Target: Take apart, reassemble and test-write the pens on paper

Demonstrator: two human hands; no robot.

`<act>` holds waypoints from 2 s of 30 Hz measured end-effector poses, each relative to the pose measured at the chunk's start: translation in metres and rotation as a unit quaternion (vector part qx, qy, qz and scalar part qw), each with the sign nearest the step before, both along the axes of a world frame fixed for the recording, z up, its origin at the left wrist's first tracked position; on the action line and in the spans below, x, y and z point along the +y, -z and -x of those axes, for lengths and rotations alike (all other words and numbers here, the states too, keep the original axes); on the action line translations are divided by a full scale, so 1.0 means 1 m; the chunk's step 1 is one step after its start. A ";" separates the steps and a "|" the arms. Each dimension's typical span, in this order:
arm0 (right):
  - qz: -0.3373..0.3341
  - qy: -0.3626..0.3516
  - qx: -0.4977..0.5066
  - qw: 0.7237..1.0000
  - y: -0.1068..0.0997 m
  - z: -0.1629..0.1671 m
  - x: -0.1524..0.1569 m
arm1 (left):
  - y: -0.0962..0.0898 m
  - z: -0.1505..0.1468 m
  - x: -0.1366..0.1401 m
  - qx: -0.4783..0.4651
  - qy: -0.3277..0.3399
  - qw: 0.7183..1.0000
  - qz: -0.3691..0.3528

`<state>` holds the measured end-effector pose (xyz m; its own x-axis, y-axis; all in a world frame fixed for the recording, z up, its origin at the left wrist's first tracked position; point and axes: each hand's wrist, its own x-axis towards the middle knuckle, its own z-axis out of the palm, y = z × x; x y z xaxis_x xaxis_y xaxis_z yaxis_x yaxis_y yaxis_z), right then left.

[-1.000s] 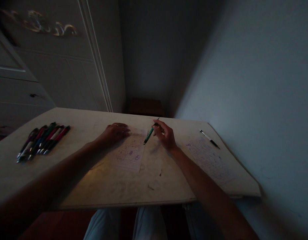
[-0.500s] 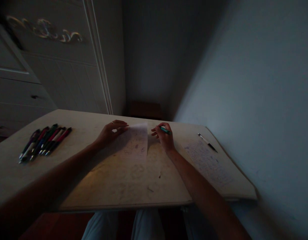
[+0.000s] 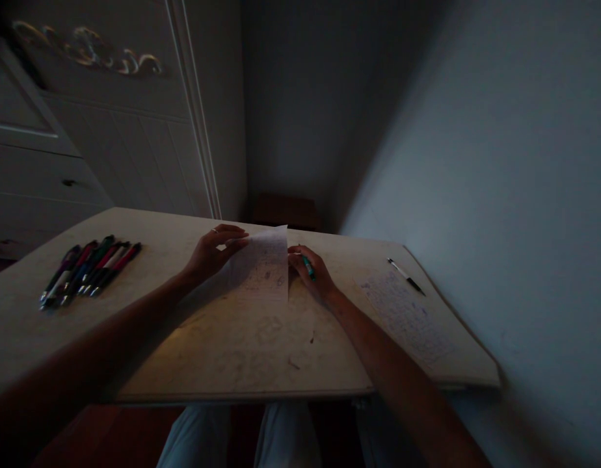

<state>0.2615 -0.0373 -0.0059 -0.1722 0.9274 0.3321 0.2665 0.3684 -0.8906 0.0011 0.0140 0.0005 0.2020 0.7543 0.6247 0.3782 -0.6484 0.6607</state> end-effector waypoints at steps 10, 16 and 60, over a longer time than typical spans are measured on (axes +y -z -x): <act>-0.046 0.046 -0.039 0.997 0.006 -0.005 0.009 | 0.006 0.001 0.006 0.034 -0.007 0.998 0.049; -0.066 0.080 -0.016 0.994 0.000 -0.005 0.008 | 0.014 0.002 0.010 0.025 -0.051 0.994 0.090; -0.056 0.103 -0.006 0.993 0.002 -0.009 0.012 | 0.010 0.000 0.001 0.021 0.039 0.985 0.167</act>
